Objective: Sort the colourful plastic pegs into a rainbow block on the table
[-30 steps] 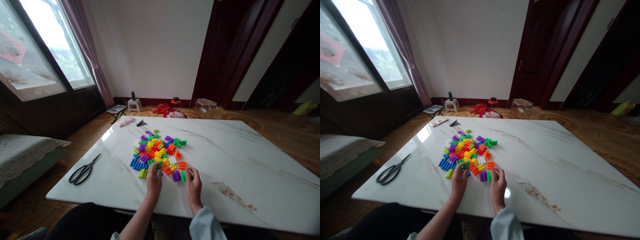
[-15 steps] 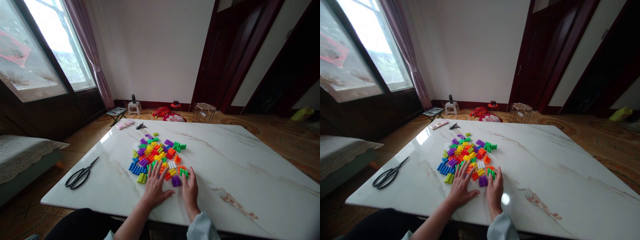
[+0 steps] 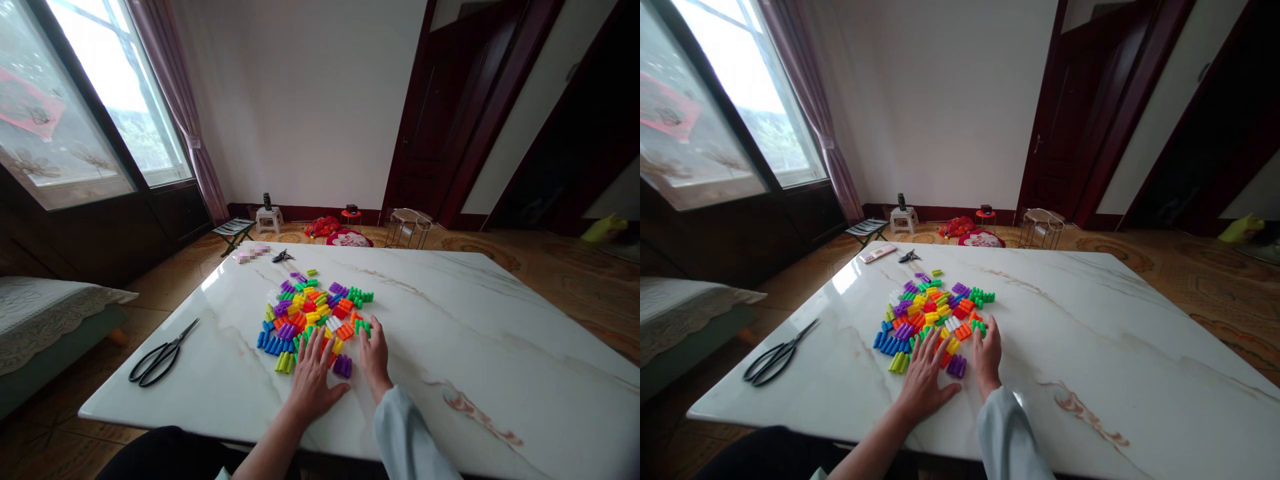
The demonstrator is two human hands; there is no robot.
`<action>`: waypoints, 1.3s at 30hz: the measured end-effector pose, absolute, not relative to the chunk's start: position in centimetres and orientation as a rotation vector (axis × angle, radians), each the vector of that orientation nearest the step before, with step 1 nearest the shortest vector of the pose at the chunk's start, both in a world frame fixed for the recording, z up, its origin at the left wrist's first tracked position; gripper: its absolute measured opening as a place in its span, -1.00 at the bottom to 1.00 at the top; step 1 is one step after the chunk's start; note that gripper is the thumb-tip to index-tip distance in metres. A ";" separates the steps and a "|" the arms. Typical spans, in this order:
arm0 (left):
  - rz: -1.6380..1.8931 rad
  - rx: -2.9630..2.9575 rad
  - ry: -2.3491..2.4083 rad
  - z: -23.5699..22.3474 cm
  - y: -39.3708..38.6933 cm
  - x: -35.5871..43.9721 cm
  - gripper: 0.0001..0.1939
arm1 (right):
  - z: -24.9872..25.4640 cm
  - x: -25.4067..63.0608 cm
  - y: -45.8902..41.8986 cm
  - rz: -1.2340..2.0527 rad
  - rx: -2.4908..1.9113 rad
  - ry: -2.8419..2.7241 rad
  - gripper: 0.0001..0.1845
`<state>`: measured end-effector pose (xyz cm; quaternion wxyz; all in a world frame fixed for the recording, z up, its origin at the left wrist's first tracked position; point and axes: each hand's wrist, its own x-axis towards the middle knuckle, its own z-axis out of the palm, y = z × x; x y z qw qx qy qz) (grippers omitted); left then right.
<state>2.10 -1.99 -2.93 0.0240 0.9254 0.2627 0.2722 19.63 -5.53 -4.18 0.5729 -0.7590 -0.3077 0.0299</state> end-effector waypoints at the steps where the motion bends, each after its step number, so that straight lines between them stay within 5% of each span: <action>1: 0.846 2.862 0.812 -3.0 -2.0 2.1 -0.05 | -4.4 20.2 -5.1 0.102 -1.809 -0.764 -0.50; 5: 0.836 2.869 0.794 -3.2 -1.8 2.1 -0.07 | -4.8 20.6 -4.2 0.239 -1.741 -0.994 -0.64; 14: 0.835 2.877 0.814 -3.4 -1.7 2.2 -0.05 | -4.4 21.7 -1.4 0.182 -1.753 -0.975 -0.53; 20: 0.830 2.880 0.819 -3.5 -1.6 2.2 -0.06 | -3.6 22.0 -0.3 0.296 -1.674 -1.057 -0.67; 27: 0.795 2.849 0.841 -3.4 -1.8 2.2 -0.06 | -4.1 26.8 -6.1 -0.179 -1.793 -0.957 -0.60; 33: 0.784 2.840 0.845 -3.3 -1.8 2.2 -0.07 | -5.8 31.5 -7.3 -0.104 -1.926 -0.817 -0.53; 39: 0.815 2.841 0.833 -3.3 -1.8 2.2 -0.07 | -5.7 32.2 -4.6 -0.227 -1.944 -0.999 -0.69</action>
